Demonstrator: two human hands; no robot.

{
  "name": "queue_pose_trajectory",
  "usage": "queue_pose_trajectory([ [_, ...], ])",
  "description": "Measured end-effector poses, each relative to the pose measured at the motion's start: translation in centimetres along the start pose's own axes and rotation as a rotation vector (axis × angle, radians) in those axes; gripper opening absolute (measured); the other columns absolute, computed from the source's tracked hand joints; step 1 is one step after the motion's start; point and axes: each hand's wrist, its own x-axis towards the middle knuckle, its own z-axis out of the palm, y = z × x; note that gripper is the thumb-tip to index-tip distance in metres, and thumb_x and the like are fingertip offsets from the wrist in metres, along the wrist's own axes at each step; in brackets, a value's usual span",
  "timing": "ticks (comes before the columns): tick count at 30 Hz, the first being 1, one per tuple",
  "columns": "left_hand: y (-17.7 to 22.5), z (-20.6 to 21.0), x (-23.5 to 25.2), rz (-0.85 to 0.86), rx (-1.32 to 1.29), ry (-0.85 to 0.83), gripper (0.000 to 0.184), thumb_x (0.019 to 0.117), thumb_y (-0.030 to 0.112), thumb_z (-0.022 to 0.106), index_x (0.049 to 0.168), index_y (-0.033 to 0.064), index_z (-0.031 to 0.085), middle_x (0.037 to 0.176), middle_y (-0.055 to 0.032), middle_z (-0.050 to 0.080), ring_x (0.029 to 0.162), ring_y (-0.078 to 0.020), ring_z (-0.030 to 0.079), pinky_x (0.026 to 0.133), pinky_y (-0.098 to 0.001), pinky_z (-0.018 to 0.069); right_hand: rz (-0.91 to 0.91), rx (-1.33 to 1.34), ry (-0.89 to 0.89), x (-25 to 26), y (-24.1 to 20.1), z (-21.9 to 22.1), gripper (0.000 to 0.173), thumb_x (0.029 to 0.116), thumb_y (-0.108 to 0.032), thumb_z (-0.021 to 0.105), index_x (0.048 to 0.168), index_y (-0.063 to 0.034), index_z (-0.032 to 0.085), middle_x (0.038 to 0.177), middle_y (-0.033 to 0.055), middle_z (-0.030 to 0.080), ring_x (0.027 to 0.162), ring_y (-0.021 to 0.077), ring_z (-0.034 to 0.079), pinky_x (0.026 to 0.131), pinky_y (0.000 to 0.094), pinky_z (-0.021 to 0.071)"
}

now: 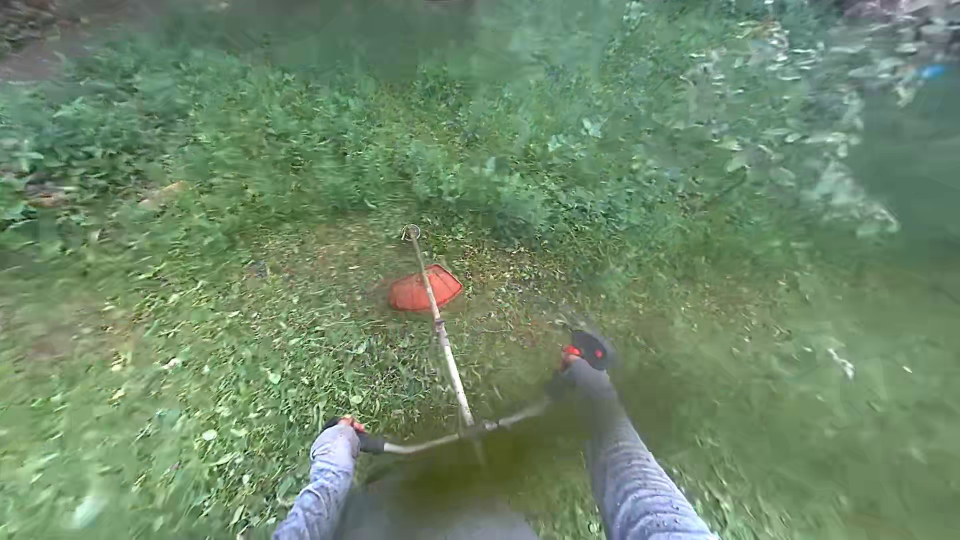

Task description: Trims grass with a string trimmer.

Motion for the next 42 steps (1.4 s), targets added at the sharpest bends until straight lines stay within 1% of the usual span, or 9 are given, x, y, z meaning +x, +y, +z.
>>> queue_pose_trajectory([
  [7, 10.6, 17.4, -6.0, 0.267, 0.283, -0.282, 0.037, 0.1112, 0.027, 0.046, 0.12, -0.0017, 0.066, 0.107, -0.0161, 0.073, 0.1, -0.025, 0.069, 0.097, -0.0458, 0.0522, -0.023, 0.255, 0.343, 5.3, 8.3, -19.6, 0.033, 0.0966, 0.007, 0.048, 0.129, 0.0128, 0.045, 0.093, 0.0185, 0.056, 0.068, 0.0146, 0.055, 0.063, 0.0284, 0.0521],
  [10, 14.9, 24.9, -10.2, 0.4, 0.637, -0.391, 0.033, 0.1093, 0.026, 0.049, 0.125, 0.0043, 0.068, 0.12, -0.0138, 0.072, 0.116, -0.0247, 0.066, 0.105, -0.0461, 0.0488, 0.38, 0.094, 0.29, 5.3, 7.1, -27.4, 0.041, 0.1039, 0.004, 0.037, 0.145, 0.0048, 0.038, 0.127, 0.0186, 0.054, 0.101, 0.0146, 0.055, 0.093, 0.0262, 0.0455],
  [17, 19.5, 39.9, -16.6, 0.693, 1.277, -0.567, 0.033, 0.1056, 0.031, 0.051, 0.132, 0.0175, 0.067, 0.136, -0.0089, 0.066, 0.131, -0.0259, 0.059, 0.111, -0.0518, 0.0449, 0.368, 0.141, 0.614, 3.6, 10.0, -37.4, 0.037, 0.1059, -0.007, 0.041, 0.139, 0.0072, 0.048, 0.121, 0.0217, 0.061, 0.098, 0.0186, 0.062, 0.093, 0.0322, 0.0502],
  [20, 20.3, 43.6, -18.1, 0.646, 1.147, -0.602, 0.039, 0.1094, 0.036, 0.044, 0.131, 0.0137, 0.067, 0.134, -0.0101, 0.067, 0.129, -0.025, 0.06, 0.112, -0.0496, 0.0444, -0.285, 0.041, 0.747, 6.6, 20.1, -40.1, 0.031, 0.1007, 0.0, 0.041, 0.112, 0.0282, 0.047, 0.086, 0.031, 0.053, 0.068, 0.0156, 0.052, 0.06, 0.0194, 0.0457],
  [23, 21.6, 44.3, -20.1, 0.708, 1.348, -0.603, 0.039, 0.1071, 0.032, 0.047, 0.137, 0.0135, 0.062, 0.14, -0.0131, 0.063, 0.134, -0.0305, 0.057, 0.112, -0.055, 0.0437, 0.55, 0.271, 0.612, 5.7, 12.6, -42.1, 0.039, 0.1072, -0.003, 0.037, 0.145, 0.0018, 0.042, 0.132, 0.0174, 0.055, 0.107, 0.0161, 0.057, 0.097, 0.0298, 0.0464],
  [28, 21.9, 42.9, -19.4, 0.6, 1.286, -0.497, 0.038, 0.1053, 0.034, 0.052, 0.136, 0.0136, 0.064, 0.138, -0.0114, 0.065, 0.132, -0.0283, 0.058, 0.112, -0.0535, 0.0434, -0.173, 0.092, 0.738, 11.0, 23.3, -40.9, 0.031, 0.1002, -0.004, 0.045, 0.114, 0.023, 0.052, 0.086, 0.0261, 0.057, 0.068, 0.016, 0.052, 0.062, 0.0222, 0.047],
  [30, 21.9, 40.9, -18.5, 0.578, 1.313, -0.463, 0.039, 0.1039, 0.034, 0.053, 0.136, 0.0146, 0.064, 0.138, -0.012, 0.065, 0.132, -0.0297, 0.059, 0.111, -0.0554, 0.0441, 0.353, 0.148, 0.394, 10.5, 17.1, -41.4, 0.041, 0.1094, -0.009, 0.034, 0.146, 0.0088, 0.035, 0.132, 0.0254, 0.052, 0.109, 0.0227, 0.058, 0.095, 0.0322, 0.0481],
  [35, 21.0, 35.2, -15.8, 0.475, 1.158, -0.38, 0.035, 0.1041, 0.033, 0.054, 0.132, 0.0175, 0.067, 0.136, -0.0097, 0.067, 0.131, -0.0275, 0.06, 0.111, -0.0538, 0.044, 0.165, 0.098, 0.636, 11.3, 13.4, -34.0, 0.037, 0.1043, -0.005, 0.04, 0.137, 0.0111, 0.047, 0.12, 0.028, 0.058, 0.095, 0.0251, 0.061, 0.084, 0.0327, 0.0524],
  [42, 19.9, 27.0, -10.0, 0.383, 1.106, -0.375, 0.036, 0.1053, 0.037, 0.05, 0.133, 0.0216, 0.067, 0.138, -0.0076, 0.066, 0.133, -0.0275, 0.058, 0.111, -0.0553, 0.0437, 0.255, -0.187, 0.216, 10.4, 2.7, -27.5, 0.038, 0.1074, -0.004, 0.039, 0.142, 0.0093, 0.043, 0.136, 0.024, 0.054, 0.115, 0.0188, 0.057, 0.1, 0.0288, 0.0462],
])
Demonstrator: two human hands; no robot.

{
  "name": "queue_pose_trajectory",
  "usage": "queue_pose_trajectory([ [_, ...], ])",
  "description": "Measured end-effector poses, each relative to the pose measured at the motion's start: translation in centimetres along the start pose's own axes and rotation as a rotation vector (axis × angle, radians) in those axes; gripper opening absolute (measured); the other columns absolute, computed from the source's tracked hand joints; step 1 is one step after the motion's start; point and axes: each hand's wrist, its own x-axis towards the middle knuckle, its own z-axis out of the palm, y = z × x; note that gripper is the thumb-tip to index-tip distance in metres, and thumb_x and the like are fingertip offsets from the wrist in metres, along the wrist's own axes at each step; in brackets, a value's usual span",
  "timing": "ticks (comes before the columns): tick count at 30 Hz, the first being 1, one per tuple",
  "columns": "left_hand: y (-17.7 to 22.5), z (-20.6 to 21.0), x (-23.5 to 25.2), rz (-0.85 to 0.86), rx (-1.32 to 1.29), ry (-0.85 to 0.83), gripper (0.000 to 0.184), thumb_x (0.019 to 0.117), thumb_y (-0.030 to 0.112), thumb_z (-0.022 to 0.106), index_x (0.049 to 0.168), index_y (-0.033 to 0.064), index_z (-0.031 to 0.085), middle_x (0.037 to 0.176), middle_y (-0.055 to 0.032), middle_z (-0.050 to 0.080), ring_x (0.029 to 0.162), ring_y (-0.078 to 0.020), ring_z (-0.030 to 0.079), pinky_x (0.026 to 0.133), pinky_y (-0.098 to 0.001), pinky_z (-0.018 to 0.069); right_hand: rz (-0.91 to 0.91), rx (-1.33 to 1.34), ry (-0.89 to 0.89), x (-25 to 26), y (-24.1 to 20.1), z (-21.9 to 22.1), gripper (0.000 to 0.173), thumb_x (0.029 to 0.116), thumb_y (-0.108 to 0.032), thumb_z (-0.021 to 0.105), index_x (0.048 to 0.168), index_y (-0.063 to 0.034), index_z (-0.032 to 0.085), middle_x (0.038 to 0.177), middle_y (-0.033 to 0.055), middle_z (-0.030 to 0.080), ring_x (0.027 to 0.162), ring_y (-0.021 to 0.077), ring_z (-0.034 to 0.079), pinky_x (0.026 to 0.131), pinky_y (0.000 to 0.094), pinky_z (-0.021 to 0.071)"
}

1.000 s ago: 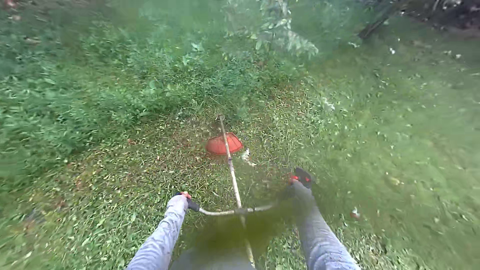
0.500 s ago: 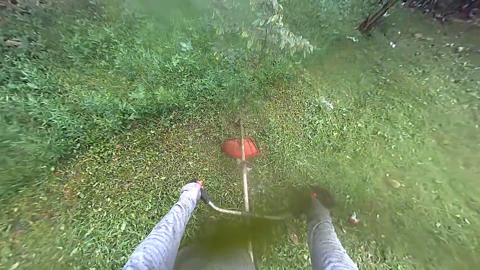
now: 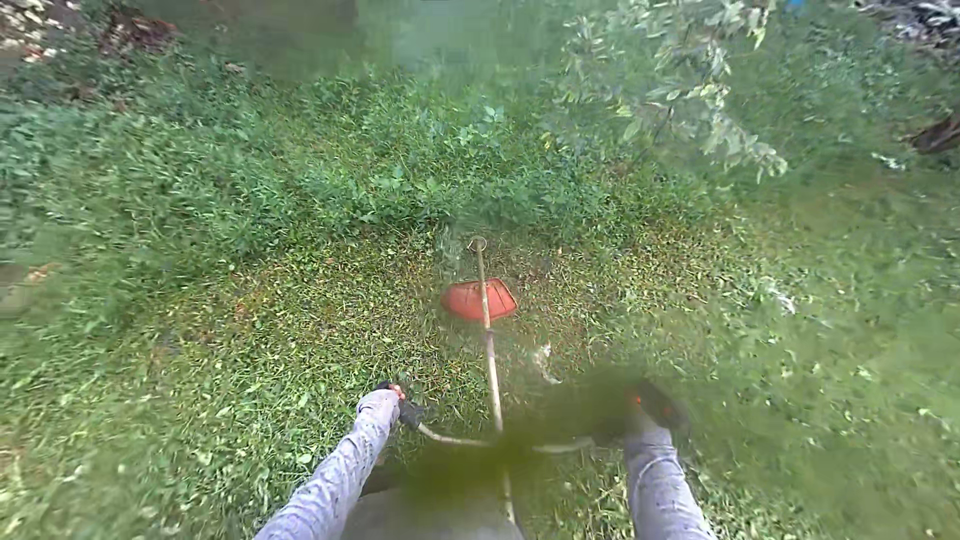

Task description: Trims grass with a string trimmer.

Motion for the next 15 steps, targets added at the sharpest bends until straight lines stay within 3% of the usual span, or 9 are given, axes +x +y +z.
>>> queue_pose_trajectory([
  [2, -2.5, -1.4, -0.5, -0.006, -0.025, -0.012, 0.037, 0.1055, 0.036, 0.05, 0.135, 0.0204, 0.066, 0.139, -0.0091, 0.065, 0.134, -0.0284, 0.057, 0.112, -0.0555, 0.0427, -0.034, 0.093, 0.074, -0.1, -1.1, 3.2, 0.036, 0.1053, 0.0, 0.039, 0.139, 0.0104, 0.043, 0.127, 0.0241, 0.055, 0.104, 0.0185, 0.058, 0.092, 0.0267, 0.048],
  [4, -5.2, -2.3, -0.6, -0.046, -0.17, 0.008, 0.038, 0.1061, 0.035, 0.052, 0.135, 0.0157, 0.065, 0.139, -0.011, 0.064, 0.134, -0.0274, 0.057, 0.114, -0.053, 0.0409, -0.478, 0.227, 0.252, 2.3, 2.1, 8.0, 0.036, 0.1031, 0.001, 0.036, 0.13, 0.0244, 0.042, 0.113, 0.04, 0.054, 0.089, 0.0287, 0.059, 0.079, 0.0248, 0.0492],
  [5, -6.4, -2.7, -0.8, -0.066, -0.204, 0.02, 0.038, 0.1061, 0.036, 0.052, 0.136, 0.0149, 0.065, 0.139, -0.0113, 0.064, 0.134, -0.0272, 0.057, 0.114, -0.0524, 0.041, -0.506, 0.204, 0.229, 0.8, 0.8, 8.8, 0.036, 0.1036, 0.0, 0.035, 0.128, 0.0259, 0.041, 0.113, 0.0411, 0.054, 0.09, 0.0289, 0.059, 0.079, 0.0236, 0.0491],
  [6, -7.6, -3.4, -1.4, -0.079, -0.228, 0.017, 0.038, 0.1067, 0.034, 0.051, 0.136, 0.0141, 0.064, 0.14, -0.0112, 0.064, 0.134, -0.0267, 0.057, 0.114, -0.0513, 0.0406, -0.173, 0.036, -0.066, -3.3, -4.4, 7.1, 0.04, 0.1103, -0.003, 0.028, 0.146, 0.0152, 0.029, 0.141, 0.0291, 0.046, 0.117, 0.0207, 0.054, 0.098, 0.0248, 0.0425],
  [7, -8.8, -4.2, -1.9, -0.092, -0.247, 0.011, 0.037, 0.1069, 0.032, 0.051, 0.136, 0.0136, 0.064, 0.14, -0.0106, 0.064, 0.134, -0.0258, 0.057, 0.114, -0.0498, 0.0408, 0.001, 0.025, -0.075, -5.6, -8.0, 8.2, 0.039, 0.1106, -0.003, 0.028, 0.147, 0.0094, 0.031, 0.142, 0.0221, 0.046, 0.117, 0.0166, 0.051, 0.101, 0.0267, 0.0398],
  [9, -11.8, -5.1, -2.7, -0.116, -0.303, 0.024, 0.035, 0.1075, 0.03, 0.051, 0.135, 0.0139, 0.065, 0.14, -0.0105, 0.064, 0.134, -0.0248, 0.057, 0.115, -0.048, 0.0407, -0.049, 0.048, -0.031, -7.5, -10.0, 11.5, 0.036, 0.1078, -0.001, 0.034, 0.142, 0.0108, 0.039, 0.13, 0.0235, 0.052, 0.106, 0.0179, 0.053, 0.095, 0.0294, 0.044],
  [11, -15.4, -4.5, -1.9, -0.134, -0.298, 0.068, 0.034, 0.1064, 0.031, 0.052, 0.135, 0.0177, 0.065, 0.139, -0.0102, 0.065, 0.133, -0.0265, 0.058, 0.114, -0.0513, 0.0422, -0.112, 0.122, -0.044, -10.2, -12.0, 14.1, 0.033, 0.1067, -0.003, 0.039, 0.137, 0.0066, 0.044, 0.113, 0.0157, 0.056, 0.091, 0.0126, 0.057, 0.084, 0.0263, 0.0496],
  [13, -18.6, -3.6, -0.9, -0.173, -0.334, 0.112, 0.035, 0.1043, 0.029, 0.054, 0.134, 0.0157, 0.066, 0.136, -0.0114, 0.066, 0.131, -0.0283, 0.059, 0.111, -0.054, 0.0436, -0.05, 0.13, -0.152, -13.6, -15.3, 16.4, 0.038, 0.1092, -0.004, 0.034, 0.146, 0.0067, 0.036, 0.128, 0.019, 0.053, 0.103, 0.0152, 0.054, 0.095, 0.0279, 0.0434],
  [15, -21.3, -2.9, -0.6, -0.241, -0.547, 0.168, 0.033, 0.1058, 0.03, 0.054, 0.13, 0.0117, 0.067, 0.132, -0.0122, 0.068, 0.127, -0.0258, 0.062, 0.111, -0.0498, 0.0443, -0.134, 0.159, -0.156, -12.0, -15.6, 19.9, 0.033, 0.1067, -0.002, 0.038, 0.139, 0.0084, 0.04, 0.109, 0.0152, 0.052, 0.086, 0.012, 0.052, 0.082, 0.0248, 0.0457],
])
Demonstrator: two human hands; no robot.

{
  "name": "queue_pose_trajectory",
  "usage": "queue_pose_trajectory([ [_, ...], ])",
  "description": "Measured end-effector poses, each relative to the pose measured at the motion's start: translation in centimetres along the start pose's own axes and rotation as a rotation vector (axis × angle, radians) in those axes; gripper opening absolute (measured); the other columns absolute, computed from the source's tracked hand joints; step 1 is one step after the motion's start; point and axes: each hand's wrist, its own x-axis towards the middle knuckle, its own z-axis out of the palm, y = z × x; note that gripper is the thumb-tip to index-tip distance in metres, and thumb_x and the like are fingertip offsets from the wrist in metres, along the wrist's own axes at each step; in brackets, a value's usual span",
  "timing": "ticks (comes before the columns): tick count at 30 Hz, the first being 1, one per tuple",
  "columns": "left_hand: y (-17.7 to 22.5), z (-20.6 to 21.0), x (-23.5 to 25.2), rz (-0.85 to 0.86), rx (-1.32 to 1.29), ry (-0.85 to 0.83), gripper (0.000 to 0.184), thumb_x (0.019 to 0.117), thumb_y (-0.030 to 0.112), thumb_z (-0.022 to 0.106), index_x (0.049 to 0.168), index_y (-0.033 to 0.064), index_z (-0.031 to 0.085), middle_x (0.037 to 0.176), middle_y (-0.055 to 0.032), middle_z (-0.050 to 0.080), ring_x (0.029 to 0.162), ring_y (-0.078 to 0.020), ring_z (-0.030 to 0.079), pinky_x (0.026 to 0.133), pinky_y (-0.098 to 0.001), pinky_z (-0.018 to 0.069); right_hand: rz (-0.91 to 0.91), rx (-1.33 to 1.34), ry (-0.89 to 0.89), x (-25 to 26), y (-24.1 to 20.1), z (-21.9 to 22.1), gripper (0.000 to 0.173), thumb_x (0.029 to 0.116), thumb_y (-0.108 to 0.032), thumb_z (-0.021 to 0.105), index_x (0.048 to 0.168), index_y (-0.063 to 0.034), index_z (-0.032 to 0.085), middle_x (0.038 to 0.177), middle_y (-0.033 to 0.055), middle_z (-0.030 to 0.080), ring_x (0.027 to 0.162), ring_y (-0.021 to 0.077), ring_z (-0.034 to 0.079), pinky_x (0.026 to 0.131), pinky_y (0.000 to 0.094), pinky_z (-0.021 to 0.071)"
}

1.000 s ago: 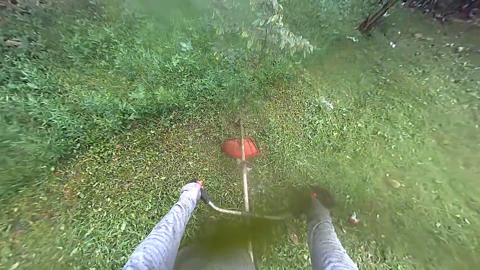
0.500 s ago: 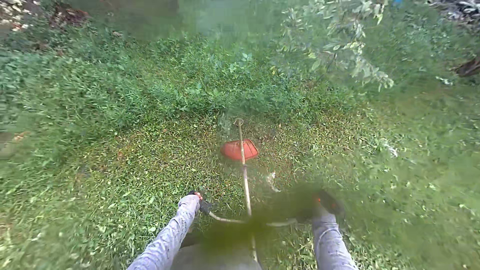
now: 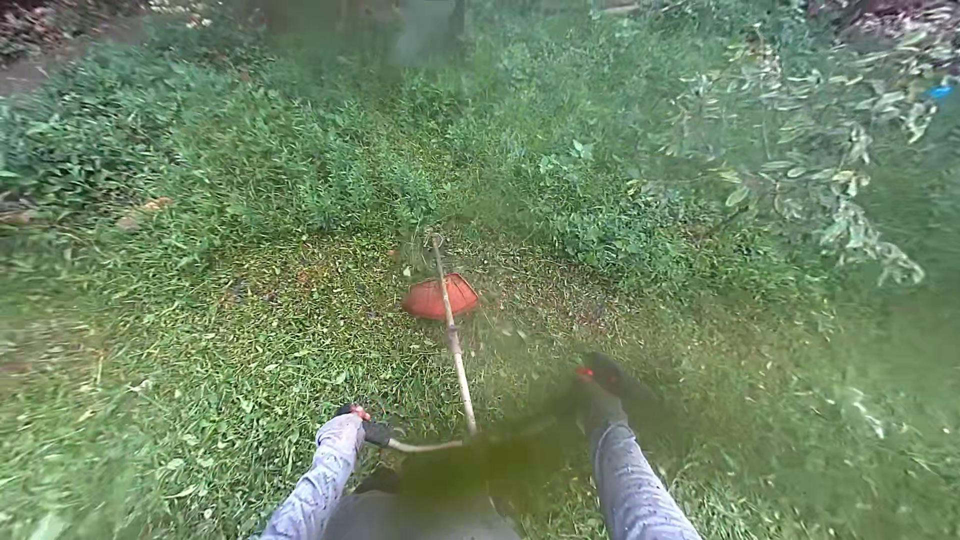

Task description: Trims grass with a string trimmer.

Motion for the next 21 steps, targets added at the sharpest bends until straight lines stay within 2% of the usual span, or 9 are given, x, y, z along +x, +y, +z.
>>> queue_pose_trajectory([
  [2, -1.8, -1.4, -0.4, -0.067, -0.14, 0.04, 0.034, 0.1069, 0.027, 0.054, 0.131, 0.0074, 0.066, 0.131, -0.0146, 0.068, 0.127, -0.0259, 0.062, 0.111, -0.0477, 0.0441, -0.096, 0.005, -0.114, 3.6, 2.1, 2.1, 0.033, 0.1059, -0.002, 0.04, 0.137, 0.009, 0.041, 0.102, 0.0127, 0.051, 0.08, 0.0098, 0.051, 0.076, 0.0244, 0.0475],
  [4, -3.4, -2.3, -0.7, -0.1, -0.223, 0.094, 0.032, 0.1075, 0.025, 0.053, 0.13, 0.0061, 0.066, 0.129, -0.0146, 0.069, 0.124, -0.0256, 0.063, 0.11, -0.0467, 0.0454, -0.131, 0.01, -0.119, 5.6, 2.7, 4.3, 0.031, 0.1022, 0.0, 0.045, 0.132, 0.0092, 0.045, 0.094, 0.0116, 0.052, 0.072, 0.0101, 0.051, 0.068, 0.0257, 0.0488],
  [7, -5.1, -2.1, -1.0, -0.095, -0.342, 0.196, 0.032, 0.1075, 0.023, 0.053, 0.127, 0.0014, 0.066, 0.121, -0.0167, 0.071, 0.117, -0.028, 0.066, 0.107, -0.0492, 0.0475, -0.006, 0.009, -0.117, 3.5, -0.2, 5.6, 0.033, 0.1024, 0.0, 0.046, 0.136, 0.0036, 0.047, 0.1, 0.0101, 0.056, 0.076, 0.0105, 0.053, 0.073, 0.0261, 0.0495],
  [9, -5.0, -1.7, -0.4, -0.099, -0.392, 0.195, 0.029, 0.1068, 0.02, 0.054, 0.125, -0.0003, 0.065, 0.119, -0.018, 0.071, 0.115, -0.0285, 0.067, 0.106, -0.0488, 0.0483, -0.029, 0.069, -0.143, 6.5, 0.7, 5.3, 0.032, 0.1019, 0.002, 0.046, 0.133, 0.0057, 0.047, 0.095, 0.0098, 0.054, 0.072, 0.0105, 0.052, 0.069, 0.0266, 0.0499],
  [12, -2.3, -0.7, -0.3, -0.093, -0.337, 0.134, 0.03, 0.1075, 0.022, 0.054, 0.125, 0.0008, 0.067, 0.119, -0.0165, 0.072, 0.114, -0.0266, 0.067, 0.105, -0.0473, 0.0486, -0.061, 0.069, -0.115, 9.5, 1.5, 2.9, 0.028, 0.1008, 0.002, 0.047, 0.128, 0.0057, 0.047, 0.086, 0.006, 0.051, 0.065, 0.0081, 0.051, 0.063, 0.025, 0.0501],
  [15, 2.4, 0.1, 0.1, -0.04, -0.134, 0.016, 0.036, 0.1073, 0.031, 0.053, 0.131, 0.0073, 0.066, 0.13, -0.0141, 0.069, 0.126, -0.0271, 0.062, 0.111, -0.0491, 0.0445, 0.017, -0.086, -0.031, 8.7, -0.2, -0.7, 0.033, 0.1044, 0.001, 0.042, 0.137, 0.0058, 0.044, 0.1, 0.0137, 0.054, 0.076, 0.0128, 0.054, 0.074, 0.0268, 0.05],
  [16, 4.4, 0.5, 0.3, -0.001, -0.083, -0.018, 0.037, 0.1078, 0.033, 0.052, 0.132, 0.0076, 0.066, 0.133, -0.0151, 0.067, 0.129, -0.0284, 0.06, 0.113, -0.0506, 0.0425, 0.052, -0.149, -0.03, 9.0, -0.5, -2.3, 0.039, 0.1035, 0.004, 0.04, 0.143, 0.0075, 0.04, 0.112, 0.0204, 0.057, 0.086, 0.0174, 0.056, 0.084, 0.03, 0.0495],
  [19, 10.6, 3.1, 0.2, 0.093, 0.063, -0.071, 0.037, 0.1075, 0.035, 0.051, 0.131, 0.0125, 0.068, 0.134, -0.0123, 0.067, 0.131, -0.0281, 0.059, 0.113, -0.0517, 0.0424, 0.018, -0.029, 0.105, 9.4, 1.1, -7.8, 0.036, 0.1019, 0.0, 0.044, 0.138, 0.0055, 0.045, 0.102, 0.0148, 0.056, 0.078, 0.0144, 0.054, 0.075, 0.0295, 0.05],
  [21, 15.6, 5.6, 0.3, 0.13, 0.161, -0.089, 0.037, 0.1074, 0.035, 0.05, 0.134, 0.0153, 0.066, 0.137, -0.0107, 0.066, 0.133, -0.028, 0.058, 0.115, -0.0519, 0.0411, -0.016, 0.083, 0.205, 9.5, 2.0, -10.9, 0.035, 0.1032, 0.0, 0.042, 0.137, 0.0079, 0.044, 0.106, 0.0157, 0.054, 0.082, 0.0137, 0.053, 0.076, 0.0281, 0.0487],
])
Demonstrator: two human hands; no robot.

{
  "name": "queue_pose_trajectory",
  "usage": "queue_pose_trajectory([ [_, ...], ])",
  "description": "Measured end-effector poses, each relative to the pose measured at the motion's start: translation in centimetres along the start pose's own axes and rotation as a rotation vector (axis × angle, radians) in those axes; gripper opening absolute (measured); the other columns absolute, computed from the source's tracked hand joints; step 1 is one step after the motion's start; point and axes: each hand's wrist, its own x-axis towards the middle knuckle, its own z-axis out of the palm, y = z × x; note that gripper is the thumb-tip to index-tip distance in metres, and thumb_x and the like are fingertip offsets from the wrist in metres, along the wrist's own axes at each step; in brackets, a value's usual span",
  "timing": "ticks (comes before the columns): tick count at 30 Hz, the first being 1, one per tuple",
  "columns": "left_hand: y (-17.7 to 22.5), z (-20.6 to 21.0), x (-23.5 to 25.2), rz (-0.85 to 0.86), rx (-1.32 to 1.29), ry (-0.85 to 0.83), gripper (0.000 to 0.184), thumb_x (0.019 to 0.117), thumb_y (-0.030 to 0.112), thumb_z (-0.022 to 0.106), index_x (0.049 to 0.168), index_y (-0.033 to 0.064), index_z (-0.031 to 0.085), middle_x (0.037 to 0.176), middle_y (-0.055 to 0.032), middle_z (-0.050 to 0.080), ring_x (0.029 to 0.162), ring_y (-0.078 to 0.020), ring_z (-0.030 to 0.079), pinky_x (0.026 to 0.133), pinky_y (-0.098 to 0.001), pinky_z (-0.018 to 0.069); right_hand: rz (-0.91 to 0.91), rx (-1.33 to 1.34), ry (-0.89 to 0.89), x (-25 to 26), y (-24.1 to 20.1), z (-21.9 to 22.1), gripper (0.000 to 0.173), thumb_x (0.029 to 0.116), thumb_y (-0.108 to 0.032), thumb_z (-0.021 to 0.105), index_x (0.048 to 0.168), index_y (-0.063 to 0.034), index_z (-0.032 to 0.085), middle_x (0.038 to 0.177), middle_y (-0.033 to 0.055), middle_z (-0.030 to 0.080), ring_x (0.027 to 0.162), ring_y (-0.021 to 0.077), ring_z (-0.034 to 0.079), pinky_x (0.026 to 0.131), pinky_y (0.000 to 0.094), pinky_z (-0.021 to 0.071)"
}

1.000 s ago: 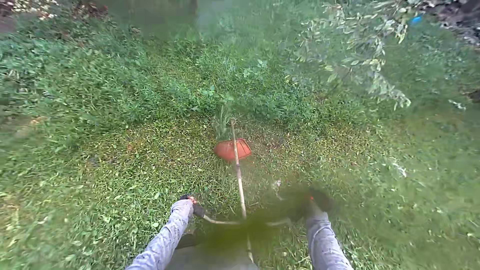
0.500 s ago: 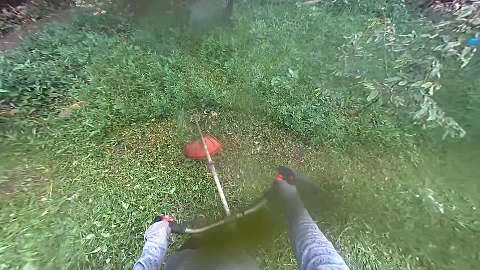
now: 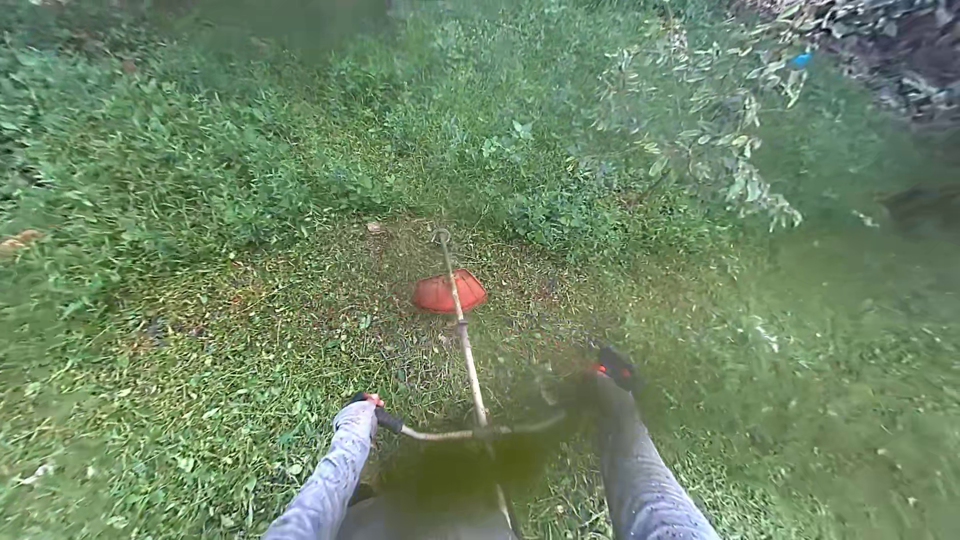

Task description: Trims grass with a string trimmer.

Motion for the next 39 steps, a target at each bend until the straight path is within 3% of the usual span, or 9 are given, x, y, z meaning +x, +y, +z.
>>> queue_pose_trajectory([
  [2, 4.6, 3.1, 2.6, 0.038, 0.01, 0.006, 0.037, 0.1069, 0.038, 0.052, 0.133, 0.0161, 0.067, 0.135, -0.0115, 0.067, 0.132, -0.029, 0.059, 0.113, -0.054, 0.0416, 0.171, -0.013, -0.02, 0.5, -1.6, -4.0, 0.041, 0.1085, -0.003, 0.035, 0.149, 0.0038, 0.035, 0.131, 0.0161, 0.054, 0.105, 0.0132, 0.055, 0.096, 0.0277, 0.0444],
  [5, 12.5, 7.3, 3.7, 0.122, 0.117, -0.026, 0.038, 0.1067, 0.039, 0.051, 0.134, 0.0174, 0.066, 0.135, -0.0116, 0.067, 0.131, -0.0293, 0.059, 0.112, -0.0536, 0.043, 0.136, -0.05, 0.089, 8.8, 3.5, -10.1, 0.035, 0.1079, -0.008, 0.036, 0.141, 0.0042, 0.042, 0.115, 0.0145, 0.054, 0.092, 0.0127, 0.055, 0.087, 0.0282, 0.0474],
  [7, 18.2, 10.2, 3.6, 0.174, 0.141, -0.055, 0.036, 0.1073, 0.037, 0.051, 0.133, 0.0158, 0.066, 0.134, -0.0116, 0.067, 0.129, -0.0279, 0.06, 0.111, -0.0518, 0.0436, 0.162, -0.18, 0.092, 10.9, 3.5, -14.7, 0.04, 0.1084, -0.008, 0.037, 0.145, 0.0056, 0.043, 0.134, 0.0217, 0.057, 0.113, 0.019, 0.06, 0.101, 0.0327, 0.0459],
  [15, 37.0, 21.1, -1.0, 0.378, 0.397, -0.165, 0.038, 0.1077, 0.034, 0.048, 0.135, 0.0138, 0.065, 0.135, -0.0119, 0.066, 0.13, -0.0276, 0.06, 0.111, -0.051, 0.0448, 0.354, 0.261, 0.384, 18.3, 6.6, -29.5, 0.035, 0.1049, -0.003, 0.041, 0.139, 0.0045, 0.043, 0.11, 0.0144, 0.054, 0.086, 0.0119, 0.054, 0.08, 0.0268, 0.0496],
  [19, 41.9, 24.2, -2.0, 0.428, 0.648, -0.182, 0.039, 0.1062, 0.035, 0.048, 0.137, 0.0158, 0.063, 0.137, -0.0129, 0.065, 0.13, -0.0318, 0.06, 0.108, -0.0566, 0.0459, 0.381, 0.251, 0.419, 20.3, 6.9, -32.6, 0.04, 0.1067, -0.001, 0.035, 0.146, 0.0071, 0.036, 0.135, 0.0248, 0.05, 0.108, 0.021, 0.055, 0.094, 0.0311, 0.0462],
  [31, 36.0, 19.7, -0.2, 0.238, 0.389, -0.049, 0.037, 0.1067, 0.036, 0.049, 0.133, 0.0174, 0.067, 0.134, -0.0103, 0.067, 0.13, -0.0285, 0.06, 0.111, -0.054, 0.0444, 0.361, 0.204, 0.228, 21.7, 1.5, -27.5, 0.038, 0.1085, -0.008, 0.04, 0.144, 0.0051, 0.04, 0.131, 0.0208, 0.054, 0.107, 0.0186, 0.057, 0.097, 0.0333, 0.0461],
  [34, 33.2, 17.5, 0.3, 0.199, 0.282, -0.044, 0.036, 0.1062, 0.033, 0.052, 0.133, 0.0128, 0.066, 0.135, -0.0132, 0.066, 0.13, -0.0294, 0.06, 0.111, -0.0536, 0.0439, -0.134, 0.187, 0.205, 24.2, 6.2, -24.4, 0.04, 0.1059, -0.007, 0.04, 0.134, 0.0215, 0.041, 0.111, 0.033, 0.057, 0.086, 0.0204, 0.058, 0.075, 0.0276, 0.0506],
  [37, 30.8, 14.7, 0.4, 0.181, 0.284, -0.054, 0.04, 0.1052, 0.033, 0.054, 0.138, 0.0113, 0.062, 0.138, -0.0139, 0.064, 0.132, -0.0293, 0.058, 0.112, -0.0522, 0.043, 0.147, 0.237, 0.174, 24.3, 1.8, -21.6, 0.031, 0.1071, -0.005, 0.041, 0.136, 0.0059, 0.043, 0.105, 0.0136, 0.052, 0.081, 0.0117, 0.052, 0.076, 0.0272, 0.0482],
  [39, 28.8, 13.1, 0.8, 0.156, 0.287, -0.041, 0.042, 0.1052, 0.038, 0.052, 0.138, 0.0147, 0.062, 0.138, -0.0139, 0.065, 0.132, -0.0308, 0.058, 0.112, -0.0547, 0.0432, 0.172, 0.069, 0.122, 20.4, -2.9, -19.0, 0.039, 0.1099, -0.006, 0.033, 0.146, 0.008, 0.037, 0.134, 0.0236, 0.052, 0.108, 0.0199, 0.056, 0.097, 0.031, 0.0446],
])
